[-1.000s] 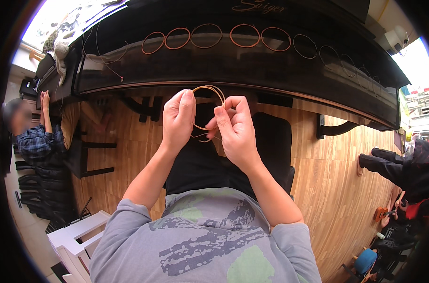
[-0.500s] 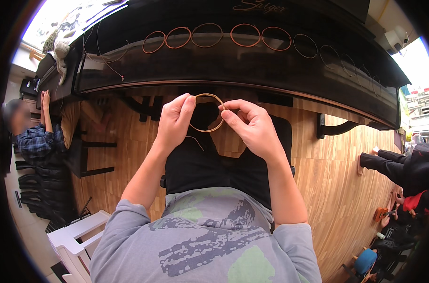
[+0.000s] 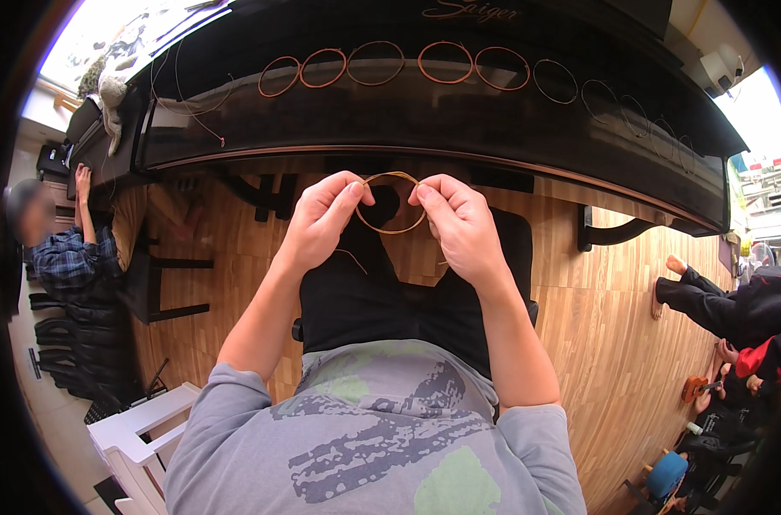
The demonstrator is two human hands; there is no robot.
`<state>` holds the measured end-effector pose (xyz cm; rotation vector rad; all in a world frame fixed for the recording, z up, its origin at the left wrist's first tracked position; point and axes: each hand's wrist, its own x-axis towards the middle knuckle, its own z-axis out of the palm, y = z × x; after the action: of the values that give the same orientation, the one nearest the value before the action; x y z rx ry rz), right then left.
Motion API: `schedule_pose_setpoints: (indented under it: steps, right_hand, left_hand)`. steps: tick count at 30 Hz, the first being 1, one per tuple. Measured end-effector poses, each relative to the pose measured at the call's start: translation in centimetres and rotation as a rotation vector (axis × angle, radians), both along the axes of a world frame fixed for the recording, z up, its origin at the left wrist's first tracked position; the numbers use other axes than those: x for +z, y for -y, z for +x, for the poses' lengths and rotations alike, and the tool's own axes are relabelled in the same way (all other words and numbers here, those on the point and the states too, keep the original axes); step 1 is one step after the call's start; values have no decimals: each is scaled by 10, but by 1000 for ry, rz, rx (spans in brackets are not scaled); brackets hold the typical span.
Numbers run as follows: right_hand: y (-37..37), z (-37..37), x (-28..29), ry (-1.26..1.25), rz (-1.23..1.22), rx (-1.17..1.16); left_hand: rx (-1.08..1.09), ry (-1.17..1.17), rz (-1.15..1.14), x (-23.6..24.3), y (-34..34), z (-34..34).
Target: The person bends and twists copper wire by hand to form circular loops. They place each completed loop on the surface of a black piano and continue shaping additional loops from the same wire.
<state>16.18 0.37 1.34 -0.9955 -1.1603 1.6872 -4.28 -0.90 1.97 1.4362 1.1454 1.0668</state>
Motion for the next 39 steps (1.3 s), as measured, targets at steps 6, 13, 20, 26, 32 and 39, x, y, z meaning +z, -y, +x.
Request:
schedule_pose_setpoints:
  steps: [6,13,20,26,32,39]
  right_hand:
    - [0,1,2,-314,-221,76]
    - [2,2,0,-219,-212,9]
    - [3,11,-8,-305,-109,159]
    - [-1,2,4,-577,-137,107]
    - [5,-19,-2,62,287,-233]
    - [12,-33,-23,1,385,-192]
  left_hand:
    - [11,98,-14,-9,-5,-1]
    - [197,79,148,-10,-8,-5]
    - [324,-229,379,-12,-3,-1]
    - [346,-256,448,-12,2,9]
    - [320,-19,201,-15,4,15]
    - [292,417,-46,-25,-4,16]
